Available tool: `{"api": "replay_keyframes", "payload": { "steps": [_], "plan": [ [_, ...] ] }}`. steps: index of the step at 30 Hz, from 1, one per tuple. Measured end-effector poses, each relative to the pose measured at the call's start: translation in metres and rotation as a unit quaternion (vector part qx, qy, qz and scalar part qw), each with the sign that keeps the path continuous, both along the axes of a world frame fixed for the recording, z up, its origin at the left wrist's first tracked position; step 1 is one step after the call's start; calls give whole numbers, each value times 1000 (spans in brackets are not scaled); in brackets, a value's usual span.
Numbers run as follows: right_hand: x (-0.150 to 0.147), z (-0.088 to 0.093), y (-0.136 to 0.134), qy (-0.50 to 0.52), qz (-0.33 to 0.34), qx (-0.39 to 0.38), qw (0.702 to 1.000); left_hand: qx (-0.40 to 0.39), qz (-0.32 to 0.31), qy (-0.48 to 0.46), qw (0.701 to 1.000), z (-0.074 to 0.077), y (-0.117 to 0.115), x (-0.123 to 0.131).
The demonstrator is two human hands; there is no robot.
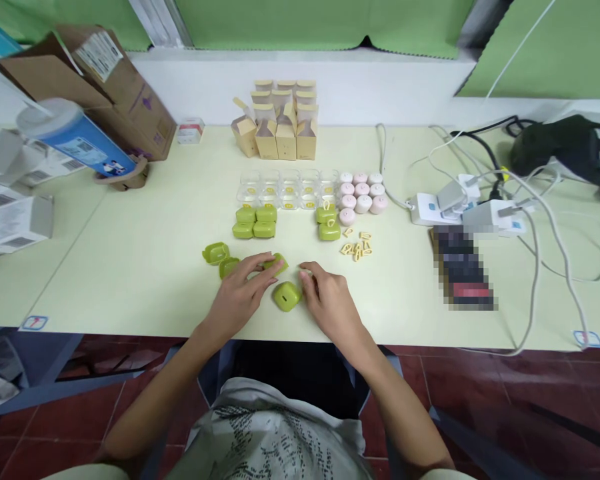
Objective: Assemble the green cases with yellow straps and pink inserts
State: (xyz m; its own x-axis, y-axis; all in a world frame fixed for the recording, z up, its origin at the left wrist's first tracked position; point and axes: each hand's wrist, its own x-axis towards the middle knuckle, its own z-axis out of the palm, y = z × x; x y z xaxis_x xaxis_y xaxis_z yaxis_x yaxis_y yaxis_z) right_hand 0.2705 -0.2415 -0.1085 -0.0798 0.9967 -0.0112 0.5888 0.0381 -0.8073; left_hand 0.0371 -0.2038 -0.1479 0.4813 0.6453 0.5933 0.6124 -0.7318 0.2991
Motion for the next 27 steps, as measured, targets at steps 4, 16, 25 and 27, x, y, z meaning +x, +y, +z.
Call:
{"api": "replay_keyframes", "payload": {
  "steps": [4,16,25,27],
  "plan": [
    [-3,13,-19,-117,70,102,985,-10,-13,-12,1000,2,2,-1],
    [-2,-4,-18,-155,143,160,964,-20,-4,-31,999,5,3,1],
    [-11,-12,-10,-221,111,243,938,5,3,-17,1000,2,4,0],
    [-11,-19,-8,-254,102,257,927,2,0,-12,1000,0,3,0]
  ]
}}
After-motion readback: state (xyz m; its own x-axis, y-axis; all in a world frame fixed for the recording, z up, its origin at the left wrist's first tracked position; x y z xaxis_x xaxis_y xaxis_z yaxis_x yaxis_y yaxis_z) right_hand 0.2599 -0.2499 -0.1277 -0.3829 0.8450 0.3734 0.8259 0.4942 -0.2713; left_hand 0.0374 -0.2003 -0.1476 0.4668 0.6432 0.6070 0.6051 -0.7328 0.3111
